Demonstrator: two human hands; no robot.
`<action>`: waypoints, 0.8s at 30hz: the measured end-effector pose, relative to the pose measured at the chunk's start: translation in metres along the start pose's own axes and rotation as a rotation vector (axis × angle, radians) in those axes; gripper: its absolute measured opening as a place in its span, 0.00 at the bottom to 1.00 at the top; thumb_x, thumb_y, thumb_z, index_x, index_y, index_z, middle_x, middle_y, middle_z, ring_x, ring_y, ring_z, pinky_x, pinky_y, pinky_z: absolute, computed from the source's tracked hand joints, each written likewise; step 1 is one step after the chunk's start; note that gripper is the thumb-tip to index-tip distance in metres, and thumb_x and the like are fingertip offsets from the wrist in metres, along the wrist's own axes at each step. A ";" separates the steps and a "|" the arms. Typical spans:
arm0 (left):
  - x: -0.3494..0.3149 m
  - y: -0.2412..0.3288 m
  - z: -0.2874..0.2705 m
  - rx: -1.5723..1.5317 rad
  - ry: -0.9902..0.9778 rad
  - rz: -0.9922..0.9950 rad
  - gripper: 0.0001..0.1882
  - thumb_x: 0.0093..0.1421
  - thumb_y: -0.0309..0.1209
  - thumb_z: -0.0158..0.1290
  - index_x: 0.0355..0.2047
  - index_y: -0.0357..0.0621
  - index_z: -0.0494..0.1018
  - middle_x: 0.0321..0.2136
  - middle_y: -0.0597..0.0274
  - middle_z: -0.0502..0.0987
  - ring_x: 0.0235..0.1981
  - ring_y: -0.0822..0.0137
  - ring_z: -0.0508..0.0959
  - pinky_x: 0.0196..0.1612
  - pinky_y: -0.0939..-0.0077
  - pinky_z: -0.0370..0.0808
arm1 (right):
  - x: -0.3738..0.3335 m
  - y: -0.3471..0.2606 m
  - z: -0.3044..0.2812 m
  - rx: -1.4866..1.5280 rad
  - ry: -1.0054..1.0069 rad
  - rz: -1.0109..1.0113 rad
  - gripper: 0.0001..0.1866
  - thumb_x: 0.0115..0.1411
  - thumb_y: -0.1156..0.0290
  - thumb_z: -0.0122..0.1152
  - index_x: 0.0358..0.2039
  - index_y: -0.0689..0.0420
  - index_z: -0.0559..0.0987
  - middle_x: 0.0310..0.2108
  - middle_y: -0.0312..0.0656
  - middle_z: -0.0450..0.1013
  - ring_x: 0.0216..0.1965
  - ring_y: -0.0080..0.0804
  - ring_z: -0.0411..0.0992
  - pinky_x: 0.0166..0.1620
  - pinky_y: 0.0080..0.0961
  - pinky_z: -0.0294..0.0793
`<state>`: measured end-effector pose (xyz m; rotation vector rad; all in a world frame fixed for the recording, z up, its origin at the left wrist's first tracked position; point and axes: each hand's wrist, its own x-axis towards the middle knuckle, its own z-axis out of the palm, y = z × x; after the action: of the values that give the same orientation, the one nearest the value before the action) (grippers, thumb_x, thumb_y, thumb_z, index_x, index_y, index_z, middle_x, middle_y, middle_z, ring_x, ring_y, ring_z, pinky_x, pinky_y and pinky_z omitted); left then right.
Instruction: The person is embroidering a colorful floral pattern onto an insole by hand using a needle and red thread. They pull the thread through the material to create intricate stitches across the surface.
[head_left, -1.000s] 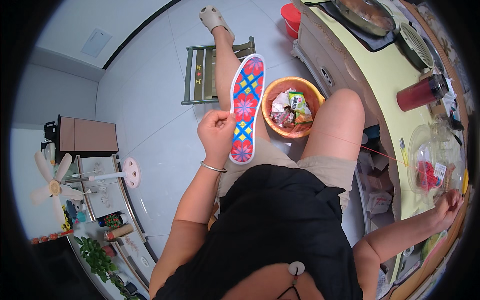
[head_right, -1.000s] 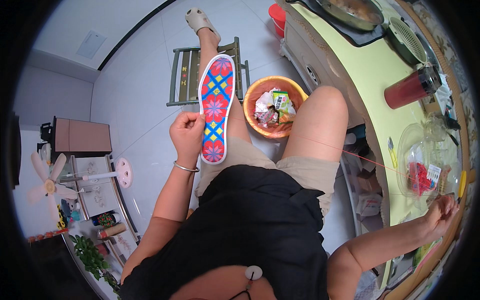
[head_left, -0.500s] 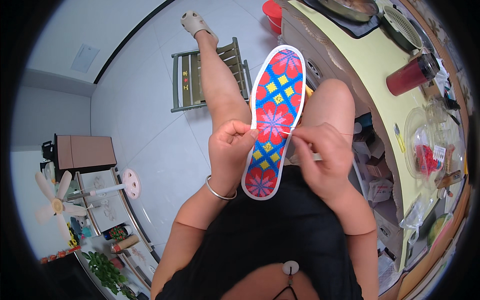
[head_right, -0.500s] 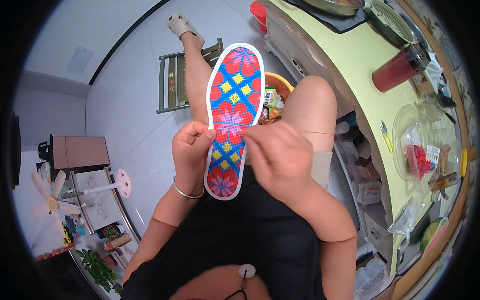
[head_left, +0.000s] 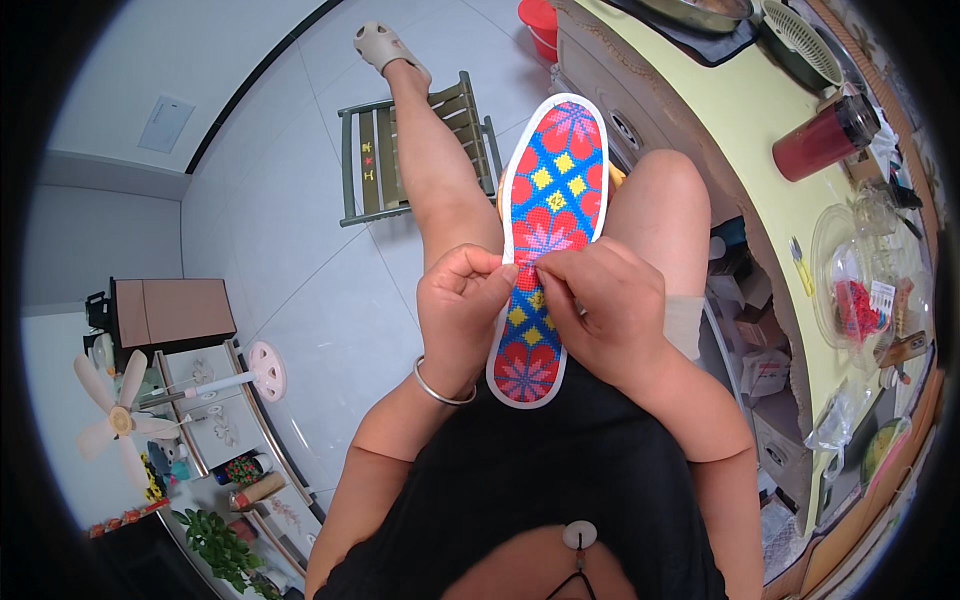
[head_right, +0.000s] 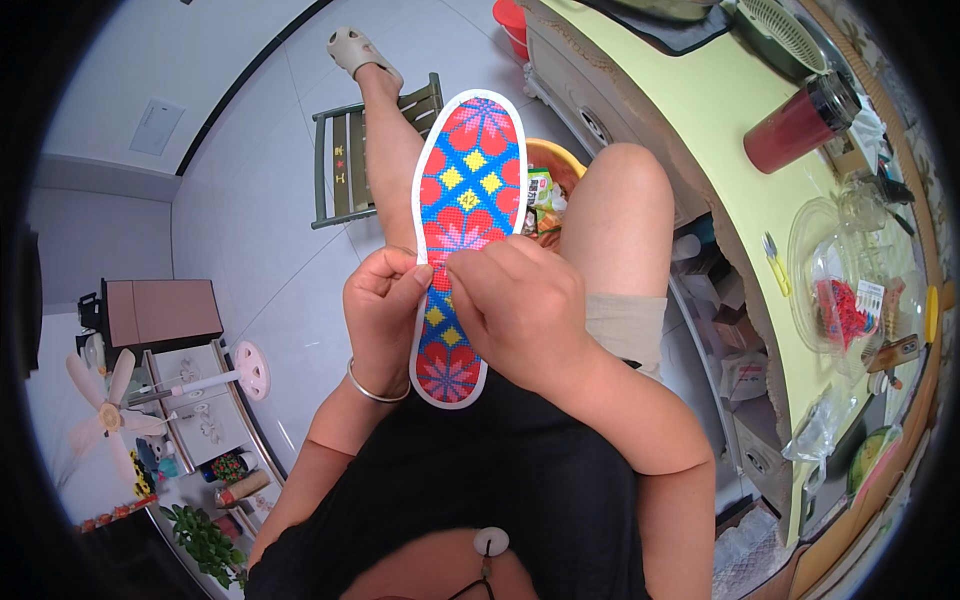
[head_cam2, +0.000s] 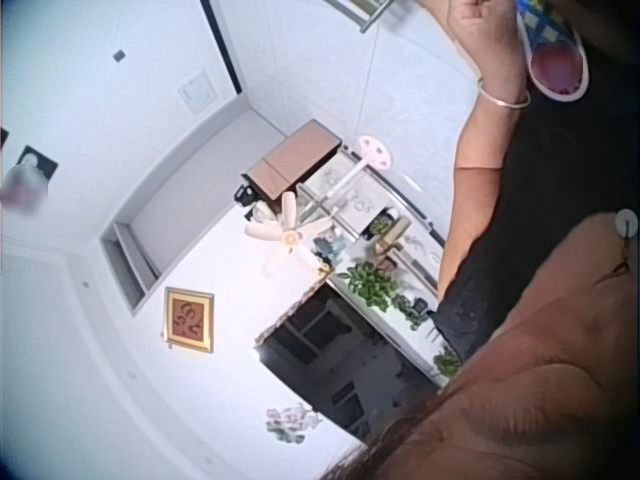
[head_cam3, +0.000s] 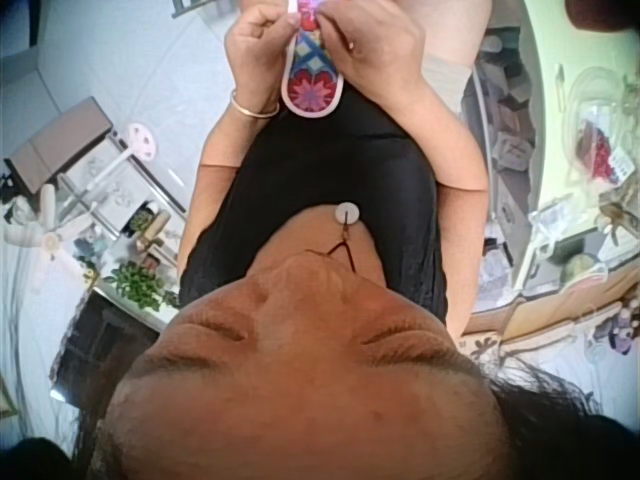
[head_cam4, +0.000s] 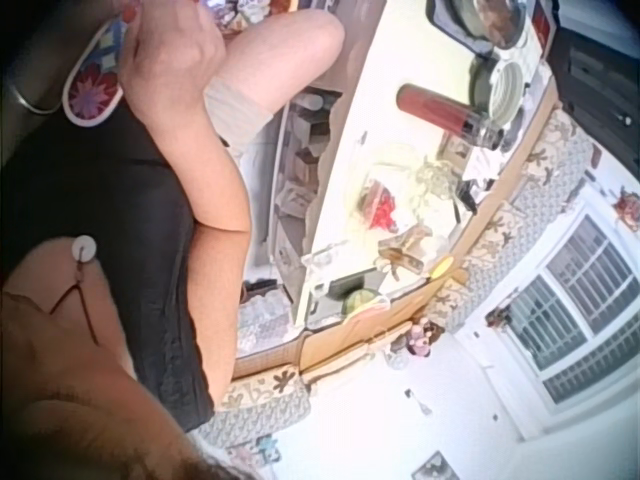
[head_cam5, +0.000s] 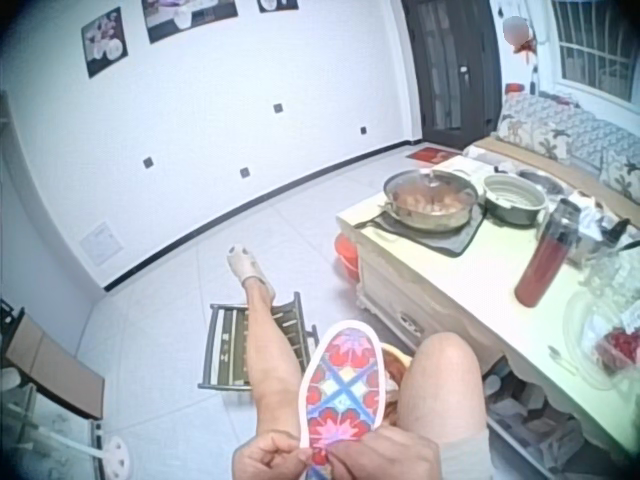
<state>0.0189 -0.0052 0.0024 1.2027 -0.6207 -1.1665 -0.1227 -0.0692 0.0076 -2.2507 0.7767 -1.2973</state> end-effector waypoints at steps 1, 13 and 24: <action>0.000 0.000 0.000 -0.001 -0.005 0.004 0.01 0.56 0.18 0.50 0.28 0.34 0.69 0.27 0.61 0.76 0.27 0.78 0.75 0.32 0.87 0.72 | 0.000 0.000 0.001 0.005 0.005 -0.001 0.07 0.43 0.80 0.61 0.26 0.58 0.75 0.19 0.40 0.68 0.21 0.36 0.68 0.23 0.29 0.68; -0.002 -0.004 0.001 0.082 -0.072 0.227 0.02 0.56 0.15 0.49 0.30 0.32 0.68 0.28 0.61 0.75 0.30 0.79 0.75 0.33 0.89 0.72 | -0.002 0.002 0.004 -0.034 0.010 -0.013 0.07 0.43 0.79 0.61 0.24 0.58 0.74 0.17 0.40 0.67 0.20 0.36 0.68 0.22 0.29 0.67; -0.002 -0.006 0.003 0.080 -0.090 0.282 0.03 0.56 0.15 0.49 0.31 0.31 0.68 0.29 0.60 0.75 0.32 0.76 0.76 0.35 0.87 0.73 | -0.003 0.001 0.003 -0.016 0.034 -0.001 0.06 0.43 0.78 0.60 0.23 0.57 0.74 0.17 0.40 0.67 0.20 0.36 0.68 0.22 0.30 0.67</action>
<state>0.0140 -0.0044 -0.0016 1.0922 -0.8820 -0.9680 -0.1211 -0.0677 0.0035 -2.2471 0.8005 -1.3374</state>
